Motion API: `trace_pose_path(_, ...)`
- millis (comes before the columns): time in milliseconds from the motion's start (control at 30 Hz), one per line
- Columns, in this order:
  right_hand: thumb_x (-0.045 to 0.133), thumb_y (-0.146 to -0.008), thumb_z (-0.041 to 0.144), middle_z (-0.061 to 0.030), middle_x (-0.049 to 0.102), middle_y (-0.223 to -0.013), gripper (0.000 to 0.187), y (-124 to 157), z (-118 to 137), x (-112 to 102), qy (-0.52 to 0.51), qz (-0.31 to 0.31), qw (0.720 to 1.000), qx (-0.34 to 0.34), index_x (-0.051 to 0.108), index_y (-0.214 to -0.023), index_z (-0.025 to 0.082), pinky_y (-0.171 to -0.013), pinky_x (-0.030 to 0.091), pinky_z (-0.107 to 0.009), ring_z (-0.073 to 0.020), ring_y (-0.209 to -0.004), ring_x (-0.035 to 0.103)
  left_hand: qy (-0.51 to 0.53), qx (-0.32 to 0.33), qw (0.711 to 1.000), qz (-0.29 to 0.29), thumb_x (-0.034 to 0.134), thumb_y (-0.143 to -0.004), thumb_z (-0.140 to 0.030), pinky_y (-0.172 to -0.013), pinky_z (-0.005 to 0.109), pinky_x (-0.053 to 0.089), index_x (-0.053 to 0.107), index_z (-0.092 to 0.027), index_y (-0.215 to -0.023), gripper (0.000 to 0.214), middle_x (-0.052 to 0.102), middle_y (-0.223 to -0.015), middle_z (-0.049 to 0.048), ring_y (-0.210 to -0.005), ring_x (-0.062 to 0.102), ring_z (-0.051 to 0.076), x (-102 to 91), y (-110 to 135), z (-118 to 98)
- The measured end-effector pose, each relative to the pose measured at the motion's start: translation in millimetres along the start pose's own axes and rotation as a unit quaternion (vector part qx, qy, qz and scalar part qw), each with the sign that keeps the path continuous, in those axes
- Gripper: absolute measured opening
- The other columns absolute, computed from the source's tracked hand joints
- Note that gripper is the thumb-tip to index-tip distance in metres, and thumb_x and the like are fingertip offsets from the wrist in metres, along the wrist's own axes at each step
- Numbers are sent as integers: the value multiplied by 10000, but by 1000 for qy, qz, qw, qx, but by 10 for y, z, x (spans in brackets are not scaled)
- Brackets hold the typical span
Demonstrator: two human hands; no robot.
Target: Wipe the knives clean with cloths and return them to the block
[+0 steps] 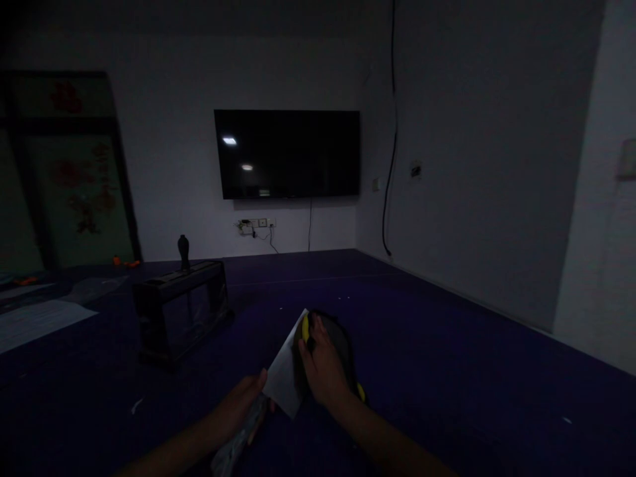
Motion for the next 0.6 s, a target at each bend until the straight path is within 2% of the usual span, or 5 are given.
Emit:
trace_pose_path(100,334,-907,450,-131,216,-1453,601,1,6,-33,4,4,1000,-11,210,-1402,133,-1088,177,-471,-226,-1338,176,-1,4,1000,14,272,-666,-786,-364,212,279,540,-149,-661,692,416,-372,-46,-303,378,86,-3,-17,19)
trace_pose_path(267,359,-901,445,-83,225,-1456,560,6,33,-39,12,37,997,-73,254,-1391,196,-1087,176,-475,-227,-1337,176,-16,15,999,36,262,-700,-760,-371,204,276,537,-154,-654,667,412,-359,-48,-302,376,81,0,-16,1)
trace_pose_path(600,331,-901,468,-126,261,-1440,603,-41,-23,-21,-7,-12,1000,-4,254,-1388,120,-1091,180,-451,-224,-1332,202,-14,22,999,37,278,-689,-763,-376,209,275,517,-162,-635,649,404,-367,-55,-305,373,81,13,18,-66)
Point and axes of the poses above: each hand's wrist, its own y-axis away from the middle knuckle, its own x-axis out of the palm, z = x × y, the point moved 1 cm from there along -y, towards the middle knuckle
